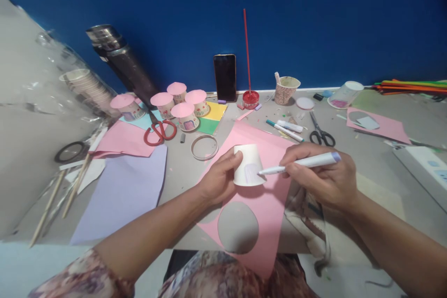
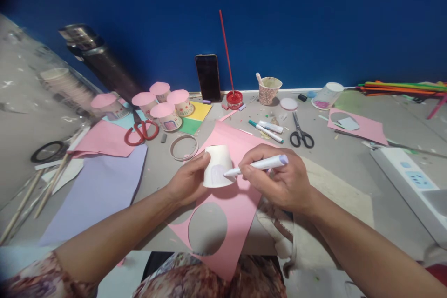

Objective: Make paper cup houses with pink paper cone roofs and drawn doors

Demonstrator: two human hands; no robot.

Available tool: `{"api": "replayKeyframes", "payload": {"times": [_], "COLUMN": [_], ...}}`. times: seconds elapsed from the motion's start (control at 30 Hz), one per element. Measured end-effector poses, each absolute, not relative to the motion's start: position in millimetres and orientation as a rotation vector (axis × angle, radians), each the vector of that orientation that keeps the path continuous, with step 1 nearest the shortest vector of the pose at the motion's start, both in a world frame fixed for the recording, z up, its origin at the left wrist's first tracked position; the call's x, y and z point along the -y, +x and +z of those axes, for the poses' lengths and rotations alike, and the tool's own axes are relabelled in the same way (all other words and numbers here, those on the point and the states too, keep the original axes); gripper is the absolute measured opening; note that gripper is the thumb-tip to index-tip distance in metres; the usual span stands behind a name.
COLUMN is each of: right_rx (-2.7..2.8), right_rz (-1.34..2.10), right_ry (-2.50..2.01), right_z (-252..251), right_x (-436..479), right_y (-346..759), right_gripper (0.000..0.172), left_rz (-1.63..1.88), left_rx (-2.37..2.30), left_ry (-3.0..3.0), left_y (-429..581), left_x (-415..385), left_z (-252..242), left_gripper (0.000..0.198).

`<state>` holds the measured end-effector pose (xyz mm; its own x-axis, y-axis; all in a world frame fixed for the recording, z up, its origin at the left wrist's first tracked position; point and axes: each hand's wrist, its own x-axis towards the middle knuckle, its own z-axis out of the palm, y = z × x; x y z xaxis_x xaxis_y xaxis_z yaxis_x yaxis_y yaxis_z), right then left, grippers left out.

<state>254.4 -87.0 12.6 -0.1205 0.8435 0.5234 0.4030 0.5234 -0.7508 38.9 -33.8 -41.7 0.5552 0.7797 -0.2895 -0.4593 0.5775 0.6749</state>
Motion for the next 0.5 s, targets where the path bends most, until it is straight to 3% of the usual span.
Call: {"api": "replayKeyframes", "payload": {"times": [0.5], "right_rx": [1.729], "right_rz": [0.579], "right_ry": [-1.046], "right_z": [13.6], "right_x": [88.4], "right_y": [254.9], "right_gripper": [0.013], "left_rz": [0.790], "left_rx": [-0.619], "left_ry": [0.578], "left_y": [40.7], "left_x": [35.1], "left_z": [-40.5], "left_gripper": [0.047]}}
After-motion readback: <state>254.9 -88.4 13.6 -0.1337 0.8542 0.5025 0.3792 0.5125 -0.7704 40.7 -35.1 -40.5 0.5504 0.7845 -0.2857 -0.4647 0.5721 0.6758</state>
